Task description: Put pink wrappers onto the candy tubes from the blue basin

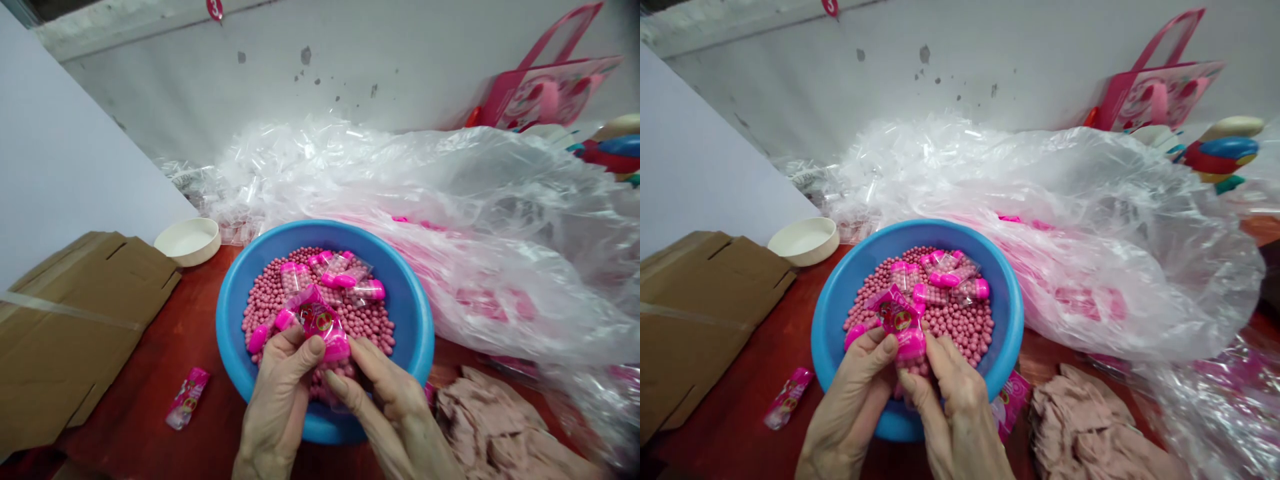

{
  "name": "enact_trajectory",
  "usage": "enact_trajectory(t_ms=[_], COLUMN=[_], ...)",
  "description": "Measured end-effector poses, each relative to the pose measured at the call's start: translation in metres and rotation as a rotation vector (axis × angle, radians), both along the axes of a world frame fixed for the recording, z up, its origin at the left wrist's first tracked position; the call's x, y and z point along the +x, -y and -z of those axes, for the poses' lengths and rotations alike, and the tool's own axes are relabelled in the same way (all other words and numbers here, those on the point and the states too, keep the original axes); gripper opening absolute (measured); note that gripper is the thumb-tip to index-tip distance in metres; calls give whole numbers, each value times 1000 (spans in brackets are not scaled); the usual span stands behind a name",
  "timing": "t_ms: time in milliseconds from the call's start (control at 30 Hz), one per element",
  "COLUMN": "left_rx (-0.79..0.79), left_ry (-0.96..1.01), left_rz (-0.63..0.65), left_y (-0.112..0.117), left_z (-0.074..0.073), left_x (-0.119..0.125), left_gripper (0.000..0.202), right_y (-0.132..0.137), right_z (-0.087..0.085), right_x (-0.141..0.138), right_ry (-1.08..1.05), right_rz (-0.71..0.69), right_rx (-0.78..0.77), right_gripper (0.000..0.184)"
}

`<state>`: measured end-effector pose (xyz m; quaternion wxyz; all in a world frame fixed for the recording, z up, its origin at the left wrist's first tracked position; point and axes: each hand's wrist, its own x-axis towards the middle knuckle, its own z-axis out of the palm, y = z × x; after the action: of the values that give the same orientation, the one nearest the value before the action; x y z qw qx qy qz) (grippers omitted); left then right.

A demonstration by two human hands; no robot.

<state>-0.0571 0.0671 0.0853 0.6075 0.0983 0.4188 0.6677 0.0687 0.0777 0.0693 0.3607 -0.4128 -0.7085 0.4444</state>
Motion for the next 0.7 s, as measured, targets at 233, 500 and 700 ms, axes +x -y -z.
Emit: enact_trajectory(t_ms=[233, 500, 700], left_rx=[-9, 9, -21], left_ry=[-25, -73, -41], left_rz=[5, 29, -119], left_y=[1, 2, 1], left_z=[4, 1, 0], left_x=[0, 5, 5], left_gripper=[17, 13, 6], right_y=[-3, -4, 5], right_z=[-4, -3, 4], right_x=[-1, -6, -11], right_ry=[-59, -253, -243], right_rz=[-21, 69, 168], right_rx=[-63, -325, -262], right_gripper=[30, 28, 36])
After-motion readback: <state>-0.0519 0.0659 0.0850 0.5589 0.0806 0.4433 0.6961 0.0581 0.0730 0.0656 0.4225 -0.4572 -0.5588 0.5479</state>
